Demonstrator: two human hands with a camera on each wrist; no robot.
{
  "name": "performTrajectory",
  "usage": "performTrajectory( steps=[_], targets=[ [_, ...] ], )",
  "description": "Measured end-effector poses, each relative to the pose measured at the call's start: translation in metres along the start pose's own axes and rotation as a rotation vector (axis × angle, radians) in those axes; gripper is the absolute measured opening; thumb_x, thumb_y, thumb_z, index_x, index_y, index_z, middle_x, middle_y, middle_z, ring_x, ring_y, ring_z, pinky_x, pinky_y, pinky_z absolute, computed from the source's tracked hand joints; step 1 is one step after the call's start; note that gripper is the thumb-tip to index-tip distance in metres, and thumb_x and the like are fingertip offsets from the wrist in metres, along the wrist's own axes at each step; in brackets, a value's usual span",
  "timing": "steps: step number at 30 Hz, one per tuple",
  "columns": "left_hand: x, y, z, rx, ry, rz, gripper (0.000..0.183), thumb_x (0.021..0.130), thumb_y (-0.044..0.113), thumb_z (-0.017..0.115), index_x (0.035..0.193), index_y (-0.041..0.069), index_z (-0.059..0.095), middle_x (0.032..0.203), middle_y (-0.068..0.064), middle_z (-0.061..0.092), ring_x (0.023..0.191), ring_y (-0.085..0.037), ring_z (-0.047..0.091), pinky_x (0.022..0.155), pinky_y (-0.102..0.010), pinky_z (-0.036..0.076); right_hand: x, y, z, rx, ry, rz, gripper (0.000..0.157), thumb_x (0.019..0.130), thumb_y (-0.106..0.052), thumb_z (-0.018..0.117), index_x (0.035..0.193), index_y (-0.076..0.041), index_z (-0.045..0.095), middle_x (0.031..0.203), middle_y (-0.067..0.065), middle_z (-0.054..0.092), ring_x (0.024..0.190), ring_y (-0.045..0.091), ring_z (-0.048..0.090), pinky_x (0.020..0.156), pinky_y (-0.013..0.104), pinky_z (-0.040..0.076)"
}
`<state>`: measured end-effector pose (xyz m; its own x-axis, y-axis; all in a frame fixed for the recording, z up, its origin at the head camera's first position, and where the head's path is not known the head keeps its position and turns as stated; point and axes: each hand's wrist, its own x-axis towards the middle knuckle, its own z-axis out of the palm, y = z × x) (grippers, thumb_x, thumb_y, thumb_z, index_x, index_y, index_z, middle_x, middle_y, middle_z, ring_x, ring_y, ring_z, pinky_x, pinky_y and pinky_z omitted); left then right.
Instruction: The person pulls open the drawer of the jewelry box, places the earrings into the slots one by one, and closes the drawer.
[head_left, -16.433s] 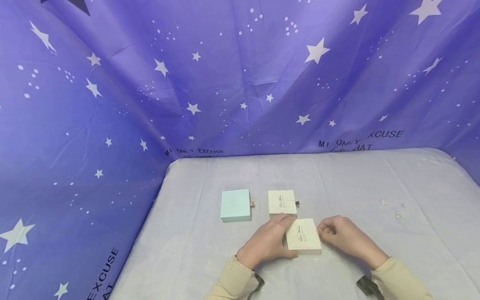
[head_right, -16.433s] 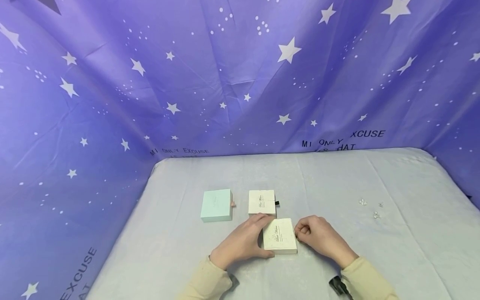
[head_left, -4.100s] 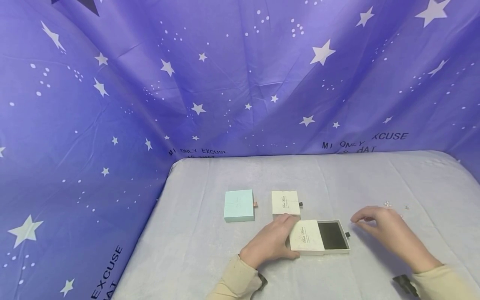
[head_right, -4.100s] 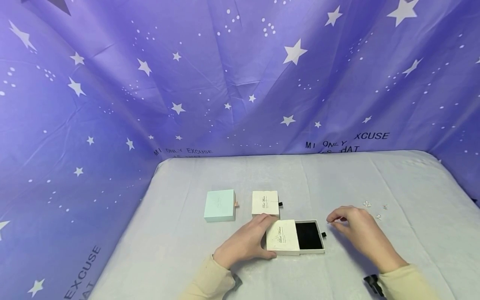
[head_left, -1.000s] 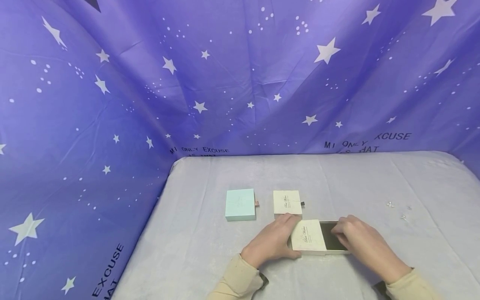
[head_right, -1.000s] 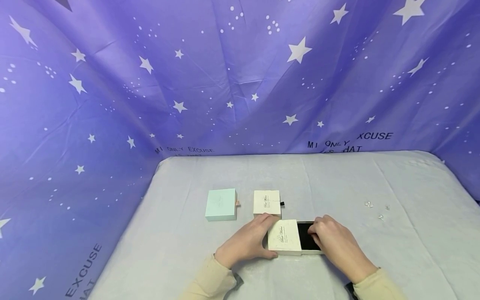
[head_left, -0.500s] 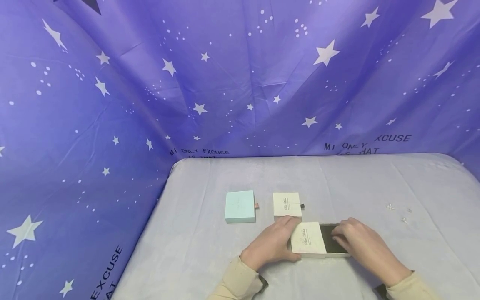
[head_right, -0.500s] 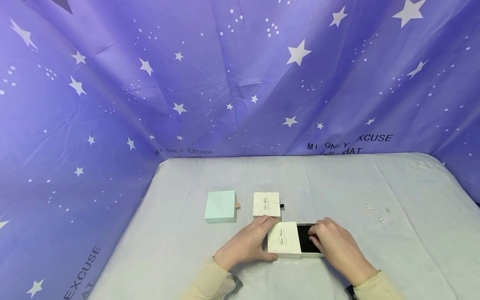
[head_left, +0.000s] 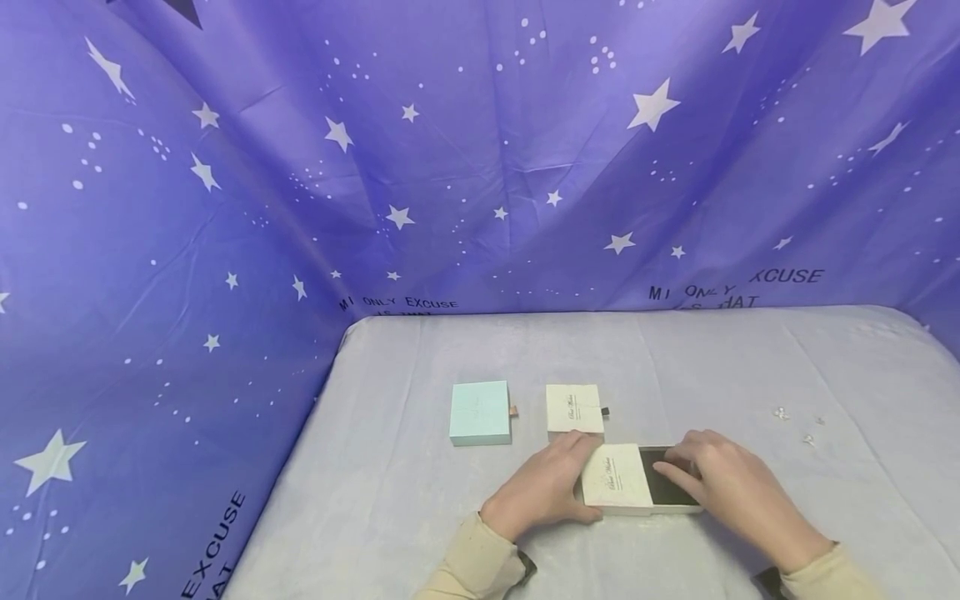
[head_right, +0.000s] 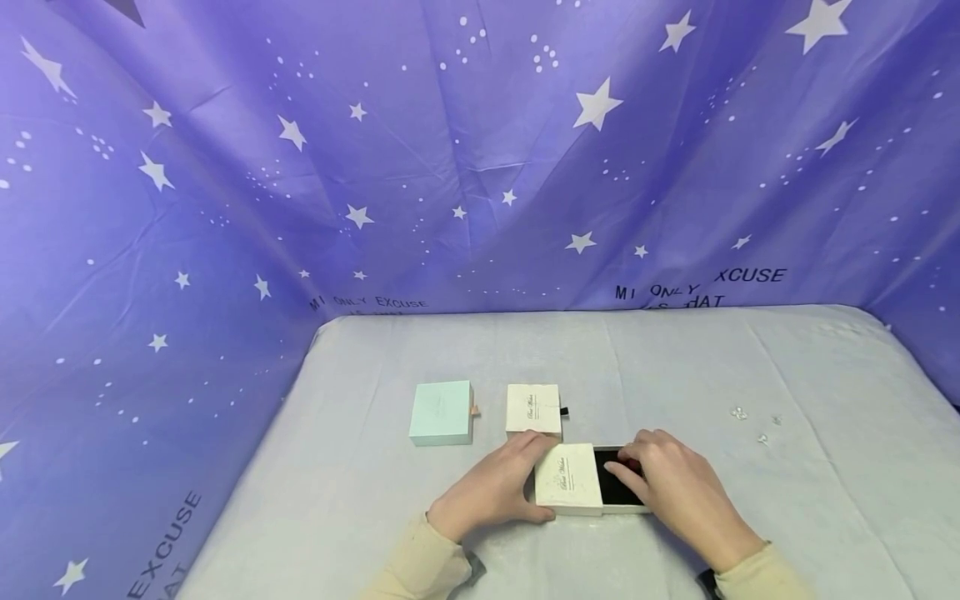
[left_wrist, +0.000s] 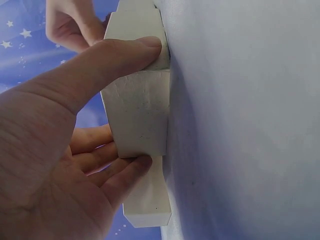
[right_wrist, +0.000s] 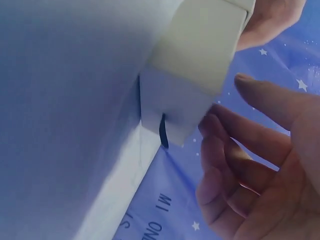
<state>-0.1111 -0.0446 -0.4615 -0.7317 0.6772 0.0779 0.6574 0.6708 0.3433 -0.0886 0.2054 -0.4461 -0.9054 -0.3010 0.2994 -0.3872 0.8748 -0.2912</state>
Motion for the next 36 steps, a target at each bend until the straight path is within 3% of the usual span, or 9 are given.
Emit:
performTrajectory(
  steps=[4, 10, 18, 27, 36],
  targets=[
    [0.0, 0.0, 0.0, 0.012, 0.011, 0.009, 0.089, 0.068, 0.036, 0.09, 0.141, 0.011, 0.047, 0.131, 0.004, 0.055, 0.12, -0.005, 0.052, 0.107, -0.014, 0.038, 0.002, 0.005, -0.006, 0.022, 0.005, 0.02, 0.016, 0.081, -0.028, 0.08, 0.085, -0.013, 0.075, 0.078, -0.006, 0.064, 0.069, 0.012, 0.059, 0.061, 0.037, 0.054],
    [0.001, 0.0, -0.001, 0.021, 0.011, 0.015, 0.088, 0.068, 0.036, 0.09, 0.141, 0.011, 0.047, 0.131, 0.005, 0.055, 0.12, -0.005, 0.052, 0.107, -0.014, 0.038, 0.002, 0.023, -0.016, 0.034, 0.024, 0.031, 0.019, 0.083, -0.023, 0.078, 0.092, -0.006, 0.074, 0.089, 0.006, 0.071, 0.077, 0.025, 0.066, 0.068, 0.049, 0.057],
    [0.0, 0.001, -0.002, 0.013, -0.001, 0.005, 0.089, 0.068, 0.036, 0.09, 0.141, 0.01, 0.047, 0.131, 0.004, 0.056, 0.119, -0.005, 0.053, 0.106, -0.014, 0.039, 0.0, 0.057, -0.024, 0.008, 0.051, 0.066, 0.026, 0.081, -0.013, 0.076, 0.099, 0.005, 0.071, 0.101, 0.026, 0.068, 0.093, 0.048, 0.063, 0.08, 0.063, 0.049],
    [0.0, 0.001, -0.001, 0.005, -0.002, 0.001, 0.088, 0.067, 0.035, 0.09, 0.141, 0.011, 0.048, 0.129, 0.005, 0.056, 0.117, -0.004, 0.053, 0.106, -0.014, 0.039, -0.004, 0.087, -0.027, -0.017, 0.074, 0.065, 0.028, 0.079, -0.006, 0.075, 0.101, 0.01, 0.068, 0.101, 0.03, 0.065, 0.094, 0.052, 0.06, 0.082, 0.064, 0.047],
    [-0.001, 0.001, 0.0, -0.005, -0.007, -0.005, 0.088, 0.068, 0.035, 0.09, 0.141, 0.012, 0.048, 0.13, 0.005, 0.055, 0.119, -0.004, 0.052, 0.107, -0.014, 0.038, -0.006, 0.109, -0.027, -0.05, 0.047, 0.107, 0.034, 0.078, -0.006, 0.075, 0.104, 0.013, 0.065, 0.103, 0.035, 0.062, 0.094, 0.054, 0.057, 0.081, 0.068, 0.044]
  ],
)
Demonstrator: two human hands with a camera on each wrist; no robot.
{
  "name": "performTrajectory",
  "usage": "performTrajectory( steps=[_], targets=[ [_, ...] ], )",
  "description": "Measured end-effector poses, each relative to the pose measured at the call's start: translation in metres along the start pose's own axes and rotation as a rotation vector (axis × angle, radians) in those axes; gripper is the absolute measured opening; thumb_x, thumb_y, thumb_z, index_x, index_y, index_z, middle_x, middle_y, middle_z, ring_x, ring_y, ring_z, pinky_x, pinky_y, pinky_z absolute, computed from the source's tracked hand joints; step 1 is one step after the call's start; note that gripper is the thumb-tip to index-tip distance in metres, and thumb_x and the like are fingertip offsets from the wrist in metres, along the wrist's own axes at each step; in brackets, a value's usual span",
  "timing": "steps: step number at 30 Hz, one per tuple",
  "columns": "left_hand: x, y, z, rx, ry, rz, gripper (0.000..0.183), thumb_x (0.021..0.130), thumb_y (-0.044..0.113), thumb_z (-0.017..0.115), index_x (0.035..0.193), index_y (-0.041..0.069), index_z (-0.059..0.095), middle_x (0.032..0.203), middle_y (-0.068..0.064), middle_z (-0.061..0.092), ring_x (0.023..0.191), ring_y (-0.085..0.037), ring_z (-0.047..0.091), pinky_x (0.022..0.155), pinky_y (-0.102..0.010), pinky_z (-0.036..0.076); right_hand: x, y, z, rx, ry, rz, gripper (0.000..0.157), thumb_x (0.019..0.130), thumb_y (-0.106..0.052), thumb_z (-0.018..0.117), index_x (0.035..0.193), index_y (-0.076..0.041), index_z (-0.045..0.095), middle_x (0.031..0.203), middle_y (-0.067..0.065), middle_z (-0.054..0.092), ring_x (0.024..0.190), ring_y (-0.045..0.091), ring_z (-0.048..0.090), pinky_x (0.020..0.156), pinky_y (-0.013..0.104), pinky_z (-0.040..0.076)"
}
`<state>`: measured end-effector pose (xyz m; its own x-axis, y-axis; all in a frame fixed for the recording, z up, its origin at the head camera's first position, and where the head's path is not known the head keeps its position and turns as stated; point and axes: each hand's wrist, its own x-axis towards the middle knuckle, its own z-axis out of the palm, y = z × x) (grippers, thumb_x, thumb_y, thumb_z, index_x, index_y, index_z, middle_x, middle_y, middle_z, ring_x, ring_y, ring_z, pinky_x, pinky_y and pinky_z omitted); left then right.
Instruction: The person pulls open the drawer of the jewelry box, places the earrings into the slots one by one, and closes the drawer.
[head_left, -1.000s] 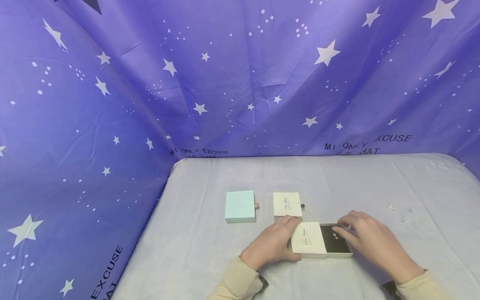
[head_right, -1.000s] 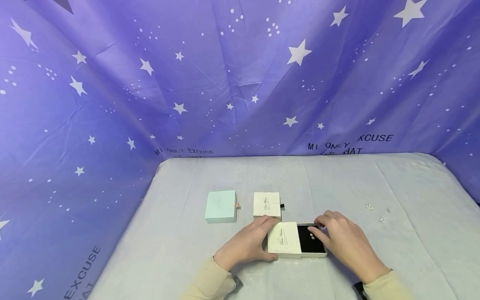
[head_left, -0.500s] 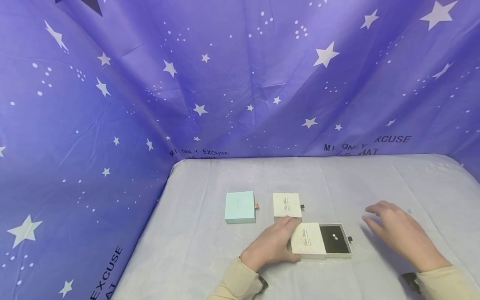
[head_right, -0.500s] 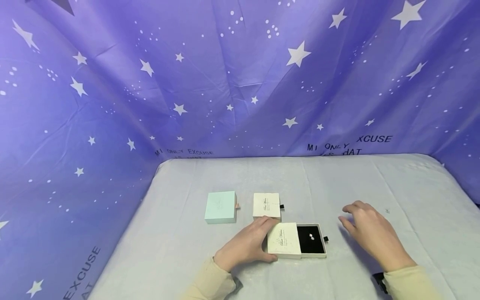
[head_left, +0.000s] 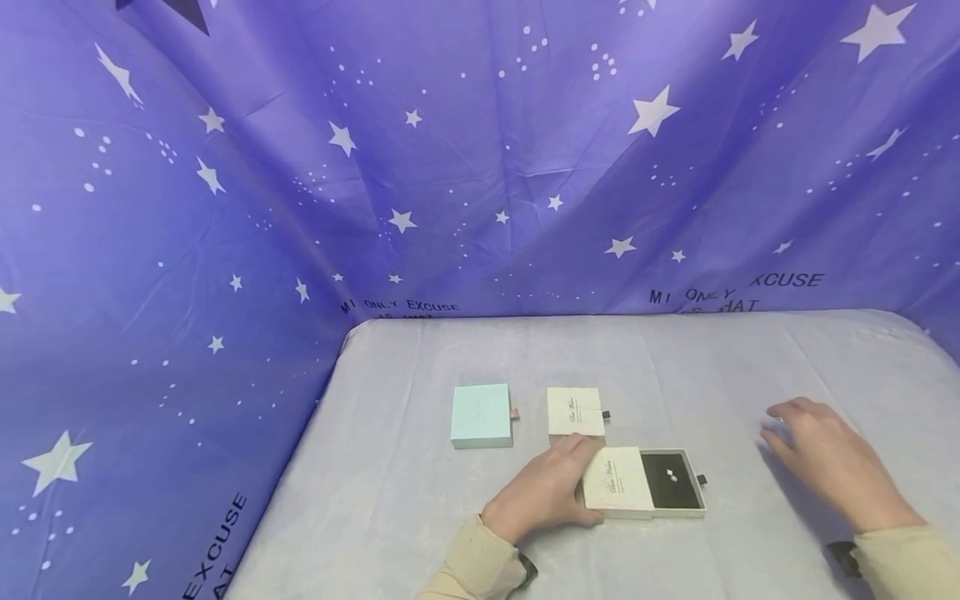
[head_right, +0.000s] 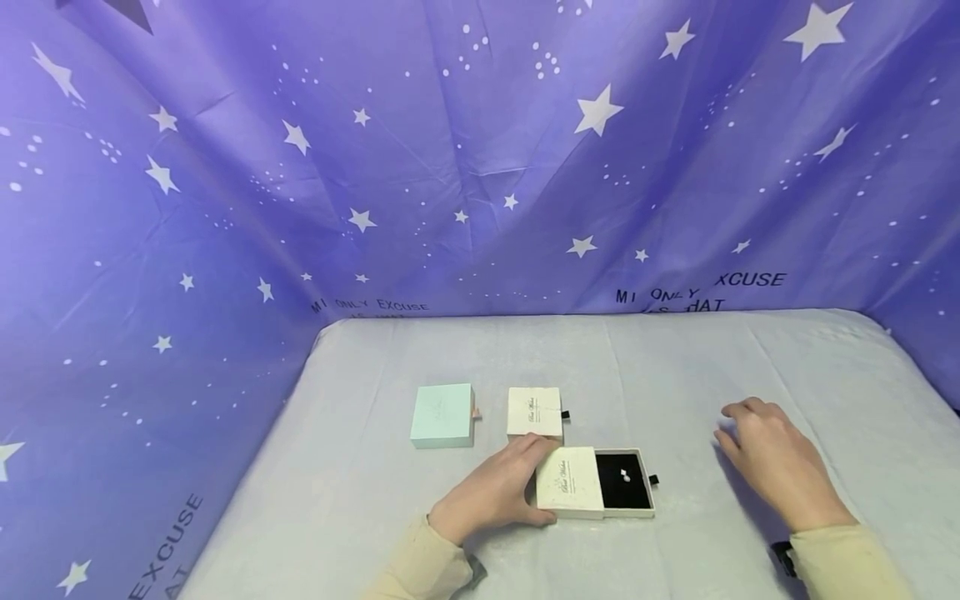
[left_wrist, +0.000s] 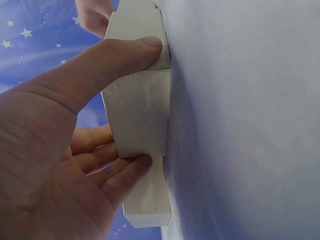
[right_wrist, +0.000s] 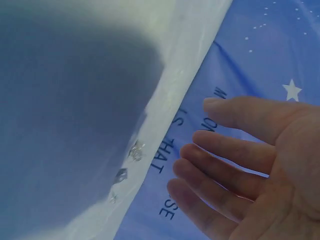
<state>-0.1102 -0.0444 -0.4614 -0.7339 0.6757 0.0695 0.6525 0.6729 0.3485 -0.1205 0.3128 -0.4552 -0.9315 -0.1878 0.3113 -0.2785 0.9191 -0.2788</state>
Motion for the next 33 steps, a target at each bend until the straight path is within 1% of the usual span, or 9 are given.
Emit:
performTrajectory(
  steps=[7, 13, 18, 25, 29, 33],
  targets=[
    [-0.001, -0.001, 0.002, 0.003, 0.009, 0.004, 0.087, 0.068, 0.036, 0.09, 0.141, 0.013, 0.047, 0.129, 0.006, 0.055, 0.117, -0.003, 0.052, 0.105, -0.013, 0.039, 0.001, 0.012, -0.001, -0.045, -0.023, 0.001, 0.038, 0.076, -0.005, 0.076, 0.102, 0.018, 0.062, 0.1, 0.039, 0.06, 0.09, 0.057, 0.057, 0.081, 0.068, 0.045],
    [0.0, -0.002, 0.002, 0.001, 0.015, 0.009, 0.087, 0.068, 0.036, 0.09, 0.14, 0.013, 0.048, 0.129, 0.006, 0.055, 0.118, -0.003, 0.052, 0.105, -0.013, 0.039, 0.001, 0.02, 0.002, -0.067, -0.097, 0.016, 0.04, 0.078, -0.004, 0.075, 0.103, 0.022, 0.059, 0.101, 0.043, 0.058, 0.092, 0.062, 0.055, 0.085, 0.068, 0.044],
    [-0.001, -0.002, 0.002, 0.005, 0.015, 0.005, 0.087, 0.068, 0.036, 0.09, 0.14, 0.014, 0.047, 0.13, 0.006, 0.055, 0.118, -0.003, 0.052, 0.105, -0.013, 0.039, 0.001, 0.024, 0.004, -0.059, -0.132, 0.017, 0.039, 0.079, -0.003, 0.073, 0.104, 0.023, 0.058, 0.101, 0.043, 0.058, 0.093, 0.062, 0.055, 0.085, 0.069, 0.044],
    [0.0, -0.002, 0.001, 0.009, 0.015, 0.002, 0.088, 0.067, 0.037, 0.09, 0.14, 0.014, 0.047, 0.13, 0.007, 0.055, 0.118, -0.003, 0.052, 0.106, -0.013, 0.039, 0.005, 0.028, 0.005, -0.072, -0.188, 0.046, 0.038, 0.079, 0.0, 0.071, 0.106, 0.024, 0.057, 0.102, 0.044, 0.056, 0.094, 0.061, 0.055, 0.085, 0.069, 0.045],
    [0.0, -0.002, 0.001, 0.006, 0.009, -0.001, 0.088, 0.067, 0.037, 0.09, 0.141, 0.014, 0.047, 0.131, 0.006, 0.055, 0.12, -0.003, 0.052, 0.106, -0.014, 0.038, 0.007, 0.03, 0.006, -0.079, -0.18, 0.04, 0.035, 0.078, 0.001, 0.072, 0.102, 0.023, 0.059, 0.098, 0.042, 0.058, 0.09, 0.059, 0.057, 0.081, 0.067, 0.047],
    [-0.001, -0.001, 0.0, 0.0, 0.002, -0.003, 0.088, 0.068, 0.037, 0.09, 0.141, 0.013, 0.047, 0.131, 0.006, 0.055, 0.12, -0.004, 0.052, 0.106, -0.015, 0.039, 0.007, 0.03, 0.007, -0.073, -0.14, 0.012, 0.025, 0.075, 0.005, 0.072, 0.093, 0.019, 0.062, 0.085, 0.034, 0.06, 0.081, 0.054, 0.059, 0.075, 0.065, 0.049]
  ],
)
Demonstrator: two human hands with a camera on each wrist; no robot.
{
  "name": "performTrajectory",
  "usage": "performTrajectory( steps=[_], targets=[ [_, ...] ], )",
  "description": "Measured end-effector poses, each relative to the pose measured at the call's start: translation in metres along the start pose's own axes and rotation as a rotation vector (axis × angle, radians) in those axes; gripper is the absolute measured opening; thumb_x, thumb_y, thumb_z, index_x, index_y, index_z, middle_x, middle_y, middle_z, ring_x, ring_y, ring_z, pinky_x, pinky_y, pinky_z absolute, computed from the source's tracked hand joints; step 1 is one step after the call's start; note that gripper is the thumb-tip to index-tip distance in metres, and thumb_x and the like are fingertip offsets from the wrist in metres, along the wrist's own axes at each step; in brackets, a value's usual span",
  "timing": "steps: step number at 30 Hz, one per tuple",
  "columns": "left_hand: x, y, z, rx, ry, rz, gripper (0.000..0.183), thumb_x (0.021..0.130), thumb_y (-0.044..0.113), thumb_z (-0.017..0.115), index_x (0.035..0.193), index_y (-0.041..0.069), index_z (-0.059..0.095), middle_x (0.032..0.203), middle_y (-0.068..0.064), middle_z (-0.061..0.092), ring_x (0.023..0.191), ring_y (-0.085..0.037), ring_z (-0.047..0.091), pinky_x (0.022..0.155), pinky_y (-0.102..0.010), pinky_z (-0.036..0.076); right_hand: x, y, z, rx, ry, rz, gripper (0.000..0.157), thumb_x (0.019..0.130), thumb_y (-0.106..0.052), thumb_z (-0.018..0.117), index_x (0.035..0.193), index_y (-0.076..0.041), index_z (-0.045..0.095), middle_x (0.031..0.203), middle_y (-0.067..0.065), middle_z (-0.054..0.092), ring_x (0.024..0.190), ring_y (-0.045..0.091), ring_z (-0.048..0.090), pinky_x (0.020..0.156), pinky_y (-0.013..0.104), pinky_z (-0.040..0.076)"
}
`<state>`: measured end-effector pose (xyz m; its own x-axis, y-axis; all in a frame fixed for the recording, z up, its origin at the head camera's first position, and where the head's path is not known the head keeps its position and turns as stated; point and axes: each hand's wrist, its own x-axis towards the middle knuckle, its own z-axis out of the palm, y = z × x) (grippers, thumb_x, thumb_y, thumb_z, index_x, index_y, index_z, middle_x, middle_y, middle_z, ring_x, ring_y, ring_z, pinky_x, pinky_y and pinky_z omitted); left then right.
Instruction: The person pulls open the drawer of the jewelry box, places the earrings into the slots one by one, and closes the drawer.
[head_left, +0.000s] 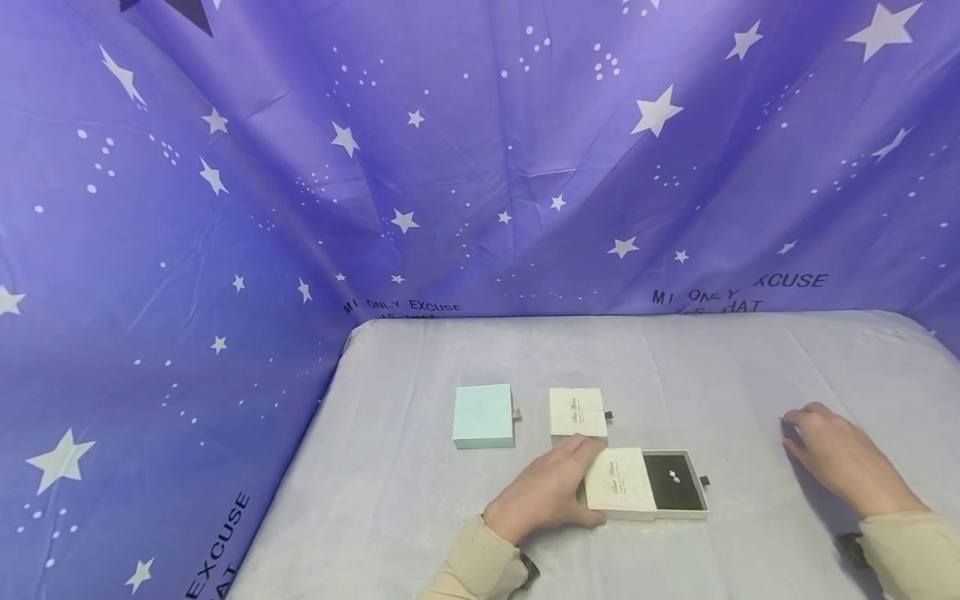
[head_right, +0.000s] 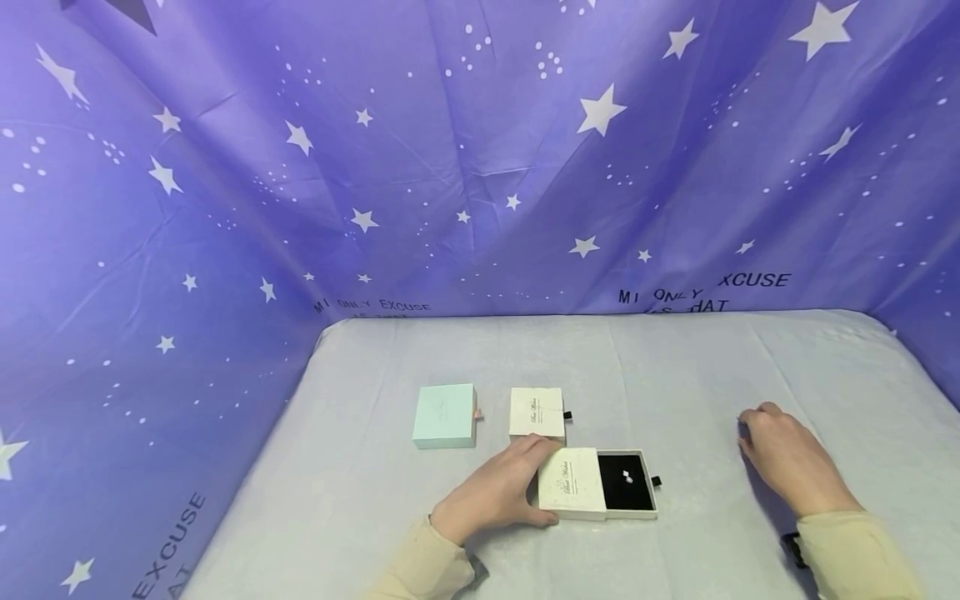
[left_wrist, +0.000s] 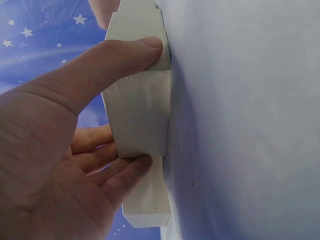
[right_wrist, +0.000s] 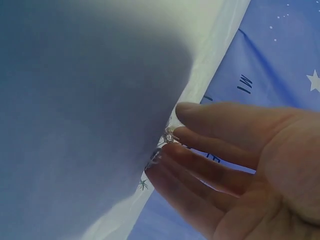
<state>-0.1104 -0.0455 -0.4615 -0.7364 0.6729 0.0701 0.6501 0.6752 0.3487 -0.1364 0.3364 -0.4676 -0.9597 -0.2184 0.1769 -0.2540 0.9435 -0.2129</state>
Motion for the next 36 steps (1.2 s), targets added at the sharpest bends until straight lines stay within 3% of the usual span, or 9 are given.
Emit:
performTrajectory(
  steps=[4, 14, 21, 36],
  targets=[
    [-0.0005, 0.0008, -0.0005, 0.002, -0.01, -0.002, 0.088, 0.069, 0.037, 0.09, 0.142, 0.013, 0.046, 0.131, 0.006, 0.055, 0.119, -0.003, 0.052, 0.106, -0.015, 0.039, 0.0006, -0.0004, -0.0018, 0.009, 0.015, -0.006, 0.018, 0.074, 0.01, 0.07, 0.089, 0.017, 0.063, 0.079, 0.031, 0.061, 0.077, 0.052, 0.06, 0.074, 0.064, 0.05],
    [-0.0007, 0.0013, -0.0019, -0.002, -0.011, -0.009, 0.087, 0.069, 0.037, 0.09, 0.141, 0.014, 0.047, 0.128, 0.008, 0.055, 0.116, -0.001, 0.052, 0.105, -0.013, 0.039, -0.0012, 0.0018, -0.0074, 0.02, -0.033, 0.026, 0.02, 0.075, 0.007, 0.072, 0.094, 0.01, 0.067, 0.087, 0.031, 0.064, 0.085, 0.053, 0.061, 0.076, 0.065, 0.049],
    [-0.0005, 0.0005, -0.0022, 0.005, -0.01, -0.004, 0.088, 0.069, 0.037, 0.089, 0.142, 0.014, 0.047, 0.129, 0.007, 0.055, 0.117, -0.002, 0.052, 0.106, -0.013, 0.038, -0.0026, 0.0062, -0.0099, 0.042, -0.034, 0.034, 0.019, 0.069, 0.008, 0.075, 0.086, 0.006, 0.067, 0.083, 0.027, 0.065, 0.08, 0.05, 0.062, 0.072, 0.063, 0.049],
    [0.0, 0.0008, -0.0029, 0.005, -0.01, -0.003, 0.087, 0.069, 0.037, 0.09, 0.141, 0.014, 0.047, 0.131, 0.006, 0.055, 0.121, -0.003, 0.051, 0.108, -0.014, 0.037, -0.0048, 0.0086, -0.0082, 0.048, -0.062, 0.084, 0.007, 0.075, 0.007, 0.07, 0.081, 0.004, 0.067, 0.085, 0.031, 0.066, 0.081, 0.056, 0.061, 0.07, 0.065, 0.049]
  ],
)
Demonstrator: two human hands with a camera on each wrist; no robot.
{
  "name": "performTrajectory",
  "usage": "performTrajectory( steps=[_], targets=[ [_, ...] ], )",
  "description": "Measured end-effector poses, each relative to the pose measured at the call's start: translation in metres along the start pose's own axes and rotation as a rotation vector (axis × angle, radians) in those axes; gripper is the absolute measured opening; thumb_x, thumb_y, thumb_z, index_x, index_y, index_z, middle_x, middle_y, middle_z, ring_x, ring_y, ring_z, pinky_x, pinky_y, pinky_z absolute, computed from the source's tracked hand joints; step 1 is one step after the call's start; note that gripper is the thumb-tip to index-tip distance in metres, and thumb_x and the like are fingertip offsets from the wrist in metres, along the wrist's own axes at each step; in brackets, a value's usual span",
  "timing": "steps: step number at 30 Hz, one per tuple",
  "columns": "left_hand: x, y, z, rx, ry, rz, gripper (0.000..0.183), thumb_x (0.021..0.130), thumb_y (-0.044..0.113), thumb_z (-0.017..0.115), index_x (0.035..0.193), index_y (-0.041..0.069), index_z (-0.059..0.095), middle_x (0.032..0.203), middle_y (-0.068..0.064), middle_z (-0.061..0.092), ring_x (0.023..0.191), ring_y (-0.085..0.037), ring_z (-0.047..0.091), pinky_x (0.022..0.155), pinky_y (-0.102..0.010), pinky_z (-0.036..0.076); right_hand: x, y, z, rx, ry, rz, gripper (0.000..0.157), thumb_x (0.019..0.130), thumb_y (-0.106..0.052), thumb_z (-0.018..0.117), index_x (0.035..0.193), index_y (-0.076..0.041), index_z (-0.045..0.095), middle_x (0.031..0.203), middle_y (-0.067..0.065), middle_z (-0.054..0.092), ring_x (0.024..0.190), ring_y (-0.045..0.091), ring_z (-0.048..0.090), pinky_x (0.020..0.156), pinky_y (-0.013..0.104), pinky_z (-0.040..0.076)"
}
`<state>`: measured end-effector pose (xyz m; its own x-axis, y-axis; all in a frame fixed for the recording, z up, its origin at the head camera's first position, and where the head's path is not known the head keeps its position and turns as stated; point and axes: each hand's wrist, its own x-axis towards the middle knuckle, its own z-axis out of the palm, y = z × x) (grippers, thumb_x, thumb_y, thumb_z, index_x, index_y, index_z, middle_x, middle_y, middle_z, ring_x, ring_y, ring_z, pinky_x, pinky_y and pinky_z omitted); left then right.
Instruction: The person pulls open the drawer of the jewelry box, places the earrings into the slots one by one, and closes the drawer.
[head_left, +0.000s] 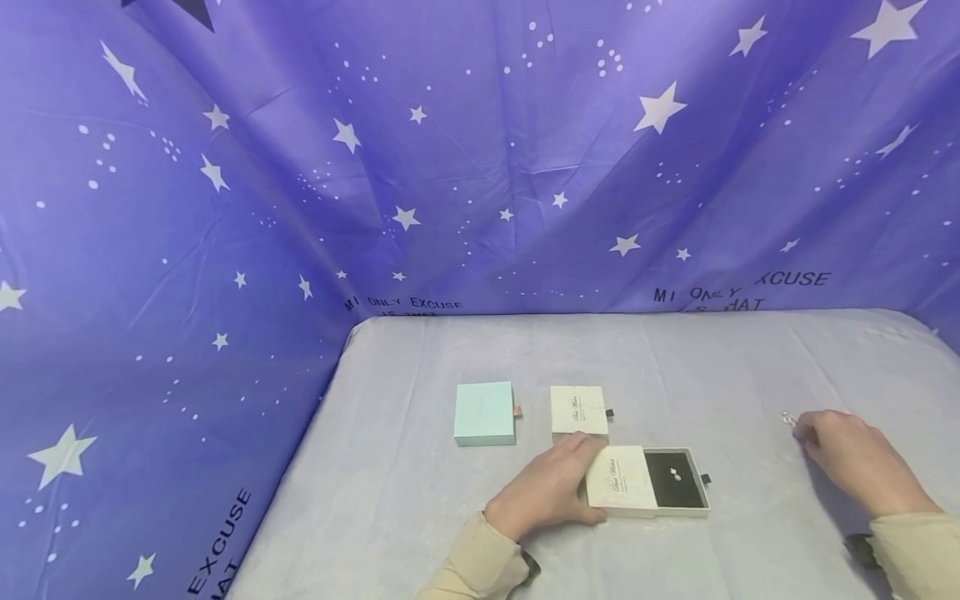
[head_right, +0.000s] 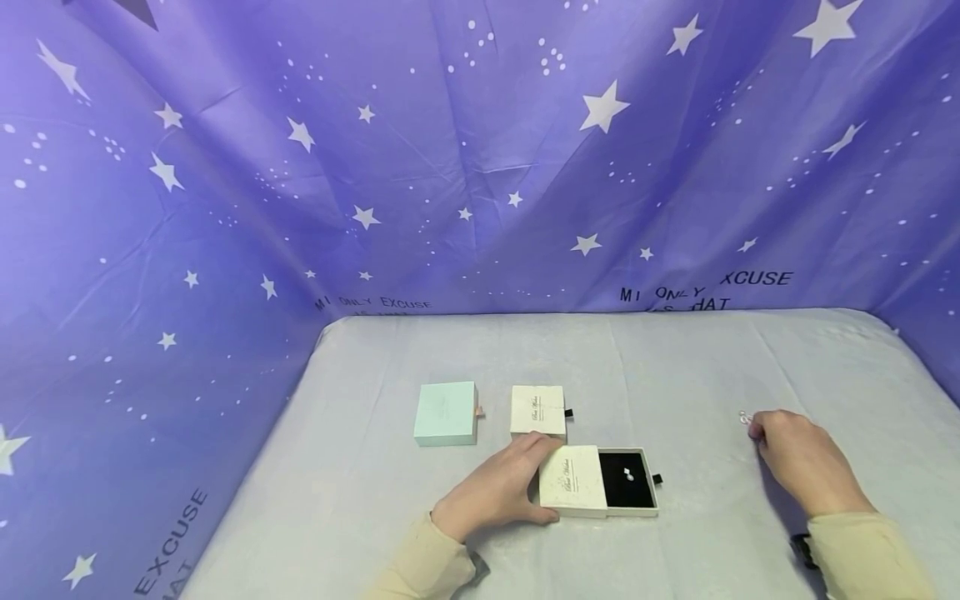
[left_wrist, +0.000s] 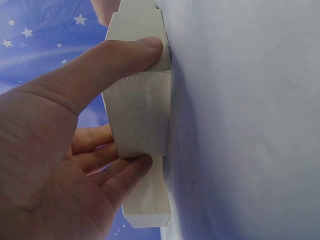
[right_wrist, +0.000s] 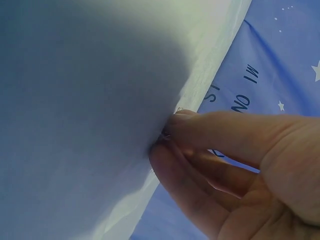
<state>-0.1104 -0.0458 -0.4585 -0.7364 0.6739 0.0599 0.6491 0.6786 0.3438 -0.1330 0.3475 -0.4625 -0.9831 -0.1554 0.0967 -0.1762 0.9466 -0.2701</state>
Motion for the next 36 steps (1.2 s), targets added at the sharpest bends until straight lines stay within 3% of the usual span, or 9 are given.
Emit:
performTrajectory(
  steps=[14, 21, 27, 36],
  targets=[
    [0.0, -0.001, 0.002, -0.002, 0.001, 0.009, 0.085, 0.069, 0.036, 0.089, 0.14, 0.013, 0.048, 0.131, 0.006, 0.055, 0.12, -0.004, 0.051, 0.107, -0.014, 0.038, -0.006, -0.002, 0.0, 0.026, 0.098, -0.037, 0.013, 0.072, 0.007, 0.065, 0.084, 0.004, 0.069, 0.078, 0.022, 0.067, 0.075, 0.048, 0.063, 0.066, 0.062, 0.049],
    [0.001, -0.001, 0.002, -0.005, -0.002, 0.007, 0.086, 0.069, 0.036, 0.089, 0.14, 0.013, 0.047, 0.133, 0.005, 0.054, 0.123, -0.005, 0.05, 0.109, -0.015, 0.036, -0.004, -0.007, -0.003, 0.059, 0.029, 0.016, 0.017, 0.071, 0.007, 0.072, 0.087, 0.007, 0.067, 0.08, 0.027, 0.066, 0.076, 0.048, 0.062, 0.069, 0.063, 0.049],
    [0.001, -0.001, 0.001, -0.003, -0.006, 0.003, 0.087, 0.069, 0.037, 0.089, 0.141, 0.014, 0.047, 0.131, 0.006, 0.054, 0.121, -0.004, 0.051, 0.108, -0.015, 0.037, -0.004, -0.014, -0.006, 0.076, -0.012, 0.059, 0.016, 0.074, 0.006, 0.071, 0.089, 0.01, 0.066, 0.083, 0.03, 0.065, 0.079, 0.05, 0.062, 0.071, 0.064, 0.049],
    [0.001, 0.0, 0.001, -0.005, -0.011, 0.002, 0.086, 0.07, 0.037, 0.089, 0.141, 0.013, 0.047, 0.131, 0.006, 0.055, 0.119, -0.004, 0.051, 0.106, -0.014, 0.038, -0.006, -0.025, -0.008, 0.074, 0.095, -0.022, 0.01, 0.076, 0.003, 0.071, 0.086, 0.005, 0.068, 0.079, 0.023, 0.068, 0.072, 0.043, 0.065, 0.069, 0.061, 0.05]
  ],
)
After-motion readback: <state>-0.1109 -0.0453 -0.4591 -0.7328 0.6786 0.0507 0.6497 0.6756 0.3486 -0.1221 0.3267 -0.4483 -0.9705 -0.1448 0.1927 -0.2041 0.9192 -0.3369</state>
